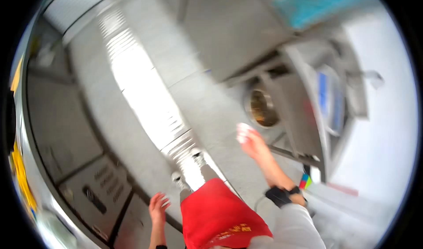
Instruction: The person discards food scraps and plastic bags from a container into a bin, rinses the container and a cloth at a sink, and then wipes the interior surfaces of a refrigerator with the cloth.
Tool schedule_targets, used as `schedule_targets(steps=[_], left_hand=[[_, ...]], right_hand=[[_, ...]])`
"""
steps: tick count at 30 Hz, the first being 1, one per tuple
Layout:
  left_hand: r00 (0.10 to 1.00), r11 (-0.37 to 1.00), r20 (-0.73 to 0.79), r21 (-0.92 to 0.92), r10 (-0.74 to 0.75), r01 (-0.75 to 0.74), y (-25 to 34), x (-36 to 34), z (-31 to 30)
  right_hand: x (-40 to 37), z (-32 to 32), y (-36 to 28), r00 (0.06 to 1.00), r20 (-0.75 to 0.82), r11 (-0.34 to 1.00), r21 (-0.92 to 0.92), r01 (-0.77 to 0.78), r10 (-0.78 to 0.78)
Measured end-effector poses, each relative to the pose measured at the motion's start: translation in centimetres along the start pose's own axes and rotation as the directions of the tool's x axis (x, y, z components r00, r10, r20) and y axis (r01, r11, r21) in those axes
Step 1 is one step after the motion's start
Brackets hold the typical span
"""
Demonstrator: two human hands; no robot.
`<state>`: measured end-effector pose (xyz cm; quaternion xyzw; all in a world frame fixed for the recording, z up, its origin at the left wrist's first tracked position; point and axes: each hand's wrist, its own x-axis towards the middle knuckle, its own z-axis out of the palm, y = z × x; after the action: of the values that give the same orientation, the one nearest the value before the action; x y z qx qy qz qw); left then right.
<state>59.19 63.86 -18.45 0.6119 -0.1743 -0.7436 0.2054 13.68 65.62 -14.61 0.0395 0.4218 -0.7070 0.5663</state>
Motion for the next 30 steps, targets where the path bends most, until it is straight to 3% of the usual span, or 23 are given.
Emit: schedule_targets(steps=[2, 4, 8, 9, 12, 17, 20, 21, 24, 27, 30], left_hand=[[0.999, 0.995, 0.004, 0.082, 0.053, -0.053, 2.8, -1.8, -0.2], [0.994, 0.981, 0.037, 0.159, 0.106, -0.110, 6.2, -3.5, 0.9], [0.970, 0.941, 0.125, 0.243, 0.210, -0.235, 11.2, -4.3, 4.5], [0.963, 0.926, 0.141, 0.271, 0.230, -0.261, 12.2, -4.4, 6.3], [0.931, 0.886, 0.199, 0.298, 0.308, -0.356, 14.3, -5.5, 14.8], [0.887, 0.813, 0.348, 0.392, 0.303, -0.431, 15.3, -5.4, 33.0], [0.847, 0.785, 0.456, 0.404, 0.273, -0.470, 15.5, -7.6, 44.8], [0.822, 0.786, 0.509, 0.385, 0.256, -0.483, 15.4, -7.5, 48.1], [0.782, 0.763, 0.579, 0.392, 0.230, -0.515, 15.0, -9.5, 57.2], [0.731, 0.743, 0.655, 0.392, 0.188, -0.542, 14.3, -10.9, 64.0], [0.675, 0.722, 0.730, 0.411, 0.106, -0.557, 13.7, -11.0, 69.7]], right_hand=[[-3.6, 2.8, -4.9, 0.984, -0.076, 0.986, 0.026, 0.165, -0.162], [-7.5, 3.1, -10.8, 0.961, 0.040, 0.960, 0.075, 0.270, -0.273], [-14.3, 0.6, -22.5, 0.851, -0.097, 0.848, 0.079, 0.523, -0.516], [-16.0, 0.3, -25.4, 0.789, -0.230, 0.808, 0.014, 0.588, -0.570], [-16.9, -6.9, -33.5, 0.650, -0.383, 0.725, -0.085, 0.683, -0.657], [-12.7, -21.0, -44.9, 0.557, -0.631, 0.569, 0.214, 0.794, -0.540], [-8.1, -30.2, -49.2, 0.662, -0.562, 0.607, 0.321, 0.727, -0.496], [-6.6, -32.3, -50.8, 0.654, -0.586, 0.666, 0.242, 0.705, -0.479], [-4.7, -31.0, -56.2, 0.611, -0.710, 0.649, 0.286, 0.705, -0.350], [-1.9, -33.3, -59.8, 0.604, -0.677, 0.620, 0.273, 0.736, -0.420], [-1.5, -32.8, -60.9, 0.607, -0.672, 0.813, 0.013, 0.582, -0.424]])
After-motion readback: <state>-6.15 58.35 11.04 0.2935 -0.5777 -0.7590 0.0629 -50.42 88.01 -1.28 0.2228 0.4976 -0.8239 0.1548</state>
